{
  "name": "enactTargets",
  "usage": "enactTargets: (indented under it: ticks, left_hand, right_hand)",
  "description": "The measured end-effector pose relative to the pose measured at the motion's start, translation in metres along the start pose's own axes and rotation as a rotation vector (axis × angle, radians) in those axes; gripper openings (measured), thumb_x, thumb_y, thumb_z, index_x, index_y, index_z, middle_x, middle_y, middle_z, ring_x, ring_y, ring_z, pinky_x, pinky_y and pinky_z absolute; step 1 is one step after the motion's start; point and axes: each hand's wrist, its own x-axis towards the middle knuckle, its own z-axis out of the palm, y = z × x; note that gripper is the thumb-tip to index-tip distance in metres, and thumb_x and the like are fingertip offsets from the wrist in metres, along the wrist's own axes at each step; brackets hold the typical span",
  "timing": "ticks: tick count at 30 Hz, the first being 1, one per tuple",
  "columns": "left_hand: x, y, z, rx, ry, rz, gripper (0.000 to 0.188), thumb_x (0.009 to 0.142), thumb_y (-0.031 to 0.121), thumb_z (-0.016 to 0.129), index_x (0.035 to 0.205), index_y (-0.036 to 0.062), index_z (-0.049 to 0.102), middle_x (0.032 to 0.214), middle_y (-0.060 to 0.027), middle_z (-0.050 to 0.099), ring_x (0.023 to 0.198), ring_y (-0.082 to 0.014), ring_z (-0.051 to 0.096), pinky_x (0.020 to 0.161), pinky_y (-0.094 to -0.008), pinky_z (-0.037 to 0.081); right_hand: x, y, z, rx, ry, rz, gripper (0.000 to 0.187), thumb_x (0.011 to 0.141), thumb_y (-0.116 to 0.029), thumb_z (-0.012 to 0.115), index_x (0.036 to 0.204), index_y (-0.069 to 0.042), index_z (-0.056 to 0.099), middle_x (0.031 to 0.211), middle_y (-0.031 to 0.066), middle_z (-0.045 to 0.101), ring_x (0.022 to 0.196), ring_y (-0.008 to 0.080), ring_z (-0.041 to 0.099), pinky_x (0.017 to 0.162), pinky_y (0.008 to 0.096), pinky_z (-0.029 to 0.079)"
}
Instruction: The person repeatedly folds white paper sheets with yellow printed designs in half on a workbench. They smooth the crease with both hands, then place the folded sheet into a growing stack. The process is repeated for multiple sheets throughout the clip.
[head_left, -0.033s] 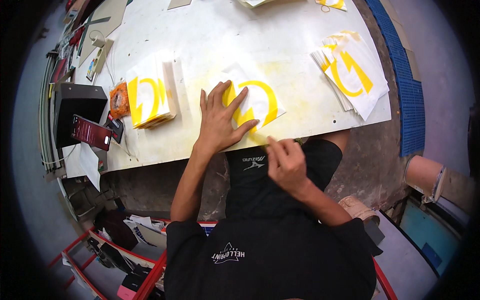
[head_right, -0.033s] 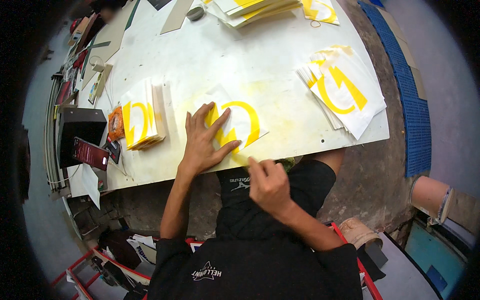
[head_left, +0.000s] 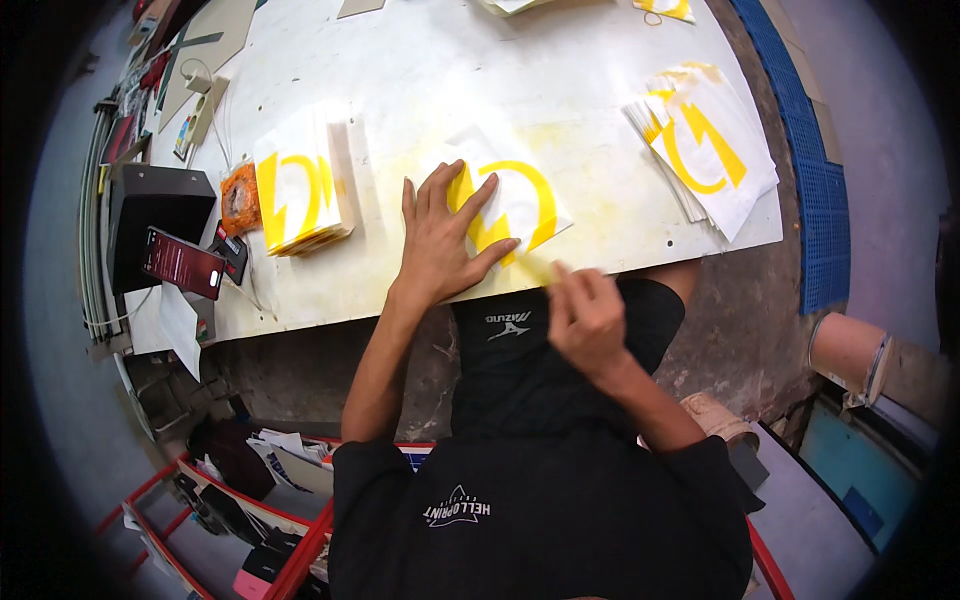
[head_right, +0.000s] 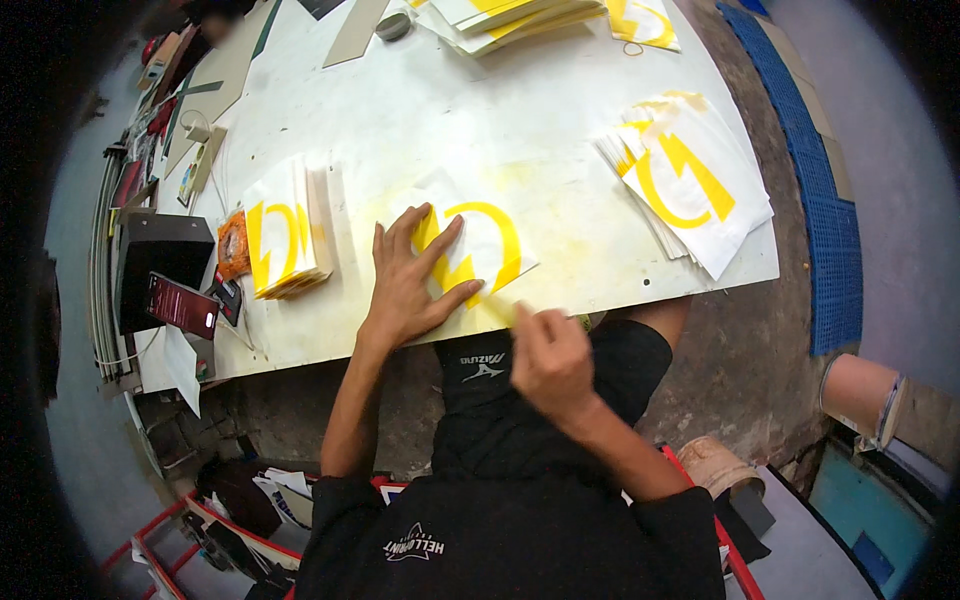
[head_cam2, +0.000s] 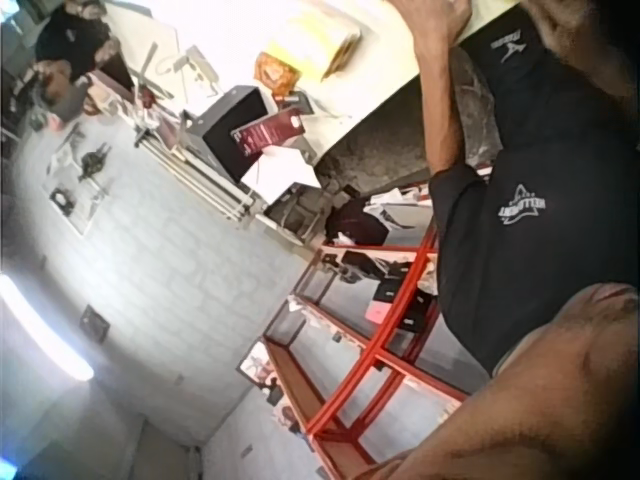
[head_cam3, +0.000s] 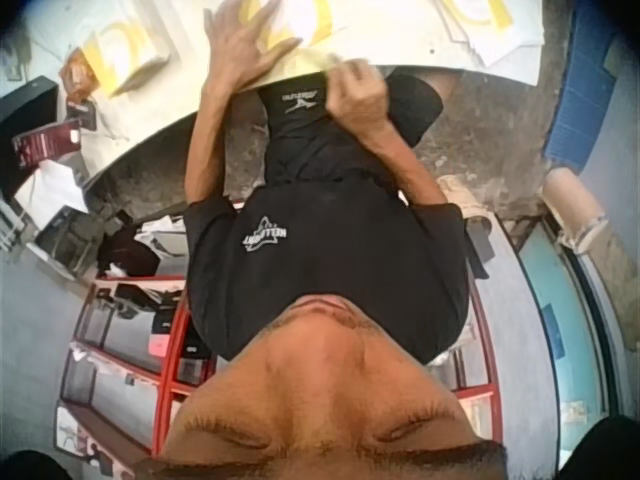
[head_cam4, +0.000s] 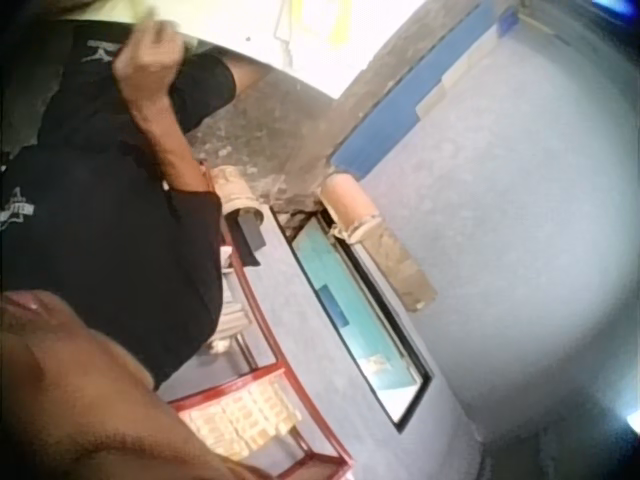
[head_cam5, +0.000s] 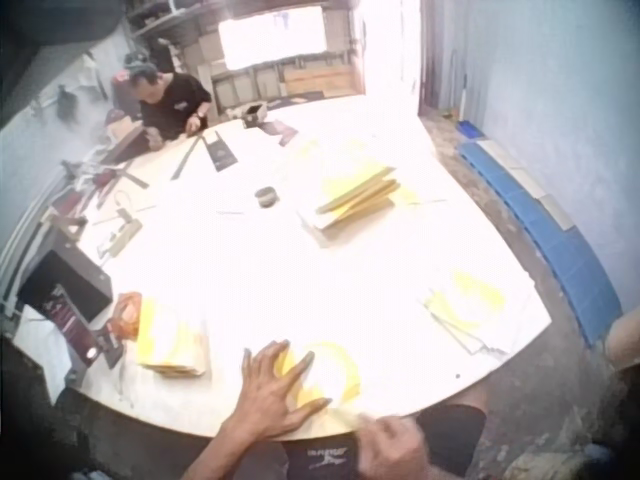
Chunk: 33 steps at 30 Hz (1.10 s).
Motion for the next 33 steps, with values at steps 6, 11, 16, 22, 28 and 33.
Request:
enactTargets:
  ticks: [6, 11, 16, 22, 28, 33]
  left_hand:
    - [-0.004, 0.024, 0.009, -0.016, 0.188, 0.003, 0.070, 0.086, 0.045, 0.080, 0.145, 0.0161, 0.060, 0.141, -0.0193, 0.053, 0.136, -0.0370, 0.048, 0.122, -0.0641, 0.017]
    - [-0.027, 0.064, 0.025, -0.139, 0.143, -0.016, 0.044, 0.082, 0.022, 0.083, 0.123, 0.0107, 0.070, 0.101, -0.0092, 0.065, 0.097, -0.0299, 0.062, 0.094, -0.0485, 0.042]
    - [-0.030, 0.071, 0.018, -0.262, 0.132, -0.078, 0.021, 0.083, 0.007, 0.077, 0.101, 0.0083, 0.068, 0.092, -0.0102, 0.062, 0.094, -0.0321, 0.061, 0.087, -0.0451, 0.045]
    - [-0.021, 0.035, 0.014, -1.164, 0.526, -0.481, 0.007, 0.100, 0.003, 0.066, 0.105, 0.0065, 0.064, 0.096, -0.0012, 0.066, 0.080, -0.0147, 0.063, 0.072, -0.0280, 0.049]
    - [-0.018, 0.002, -0.126, -1.344, 1.199, -0.159, 0.040, 0.098, -0.001, 0.067, 0.136, 0.0008, 0.054, 0.117, -0.0100, 0.067, 0.108, -0.0174, 0.067, 0.101, -0.0329, 0.053]
    - [-0.048, -0.074, -0.153, -0.054, 0.845, -0.027, 0.031, 0.090, -0.010, 0.069, 0.119, -0.0005, 0.069, 0.108, -0.0136, 0.071, 0.102, -0.0256, 0.068, 0.093, -0.0363, 0.052]
  right_hand:
    - [0.042, 0.055, -0.029, 0.013, 0.155, 0.176, 0.028, 0.090, 0.005, 0.067, 0.118, 0.005, 0.068, 0.092, 0.0197, 0.061, 0.080, 0.0366, 0.064, 0.072, 0.0439, 0.052]
    - [0.068, 0.068, -0.002, 0.049, 0.185, 0.111, 0.028, 0.092, 0.006, 0.065, 0.120, 0.005, 0.067, 0.093, 0.0191, 0.060, 0.078, 0.0331, 0.062, 0.069, 0.0418, 0.050]
    - [0.058, 0.074, 0.009, 0.068, 0.211, 0.162, 0.027, 0.096, 0.004, 0.065, 0.123, 0.003, 0.068, 0.096, 0.0111, 0.059, 0.073, 0.0198, 0.056, 0.061, 0.0325, 0.046]
    - [0.060, 0.072, 0.009, 0.061, 0.185, 0.147, 0.028, 0.096, 0.003, 0.065, 0.124, 0.002, 0.068, 0.095, 0.0098, 0.057, 0.071, 0.0187, 0.054, 0.059, 0.0320, 0.045]
    - [0.058, 0.079, 0.009, 0.060, 0.177, 0.158, 0.028, 0.097, 0.003, 0.064, 0.125, 0.003, 0.067, 0.095, 0.0108, 0.057, 0.071, 0.0198, 0.055, 0.058, 0.0330, 0.046]
    - [0.058, 0.074, 0.009, 0.075, 0.163, 0.138, 0.028, 0.097, 0.003, 0.064, 0.124, 0.003, 0.067, 0.096, 0.0115, 0.058, 0.072, 0.0210, 0.057, 0.058, 0.0346, 0.047]
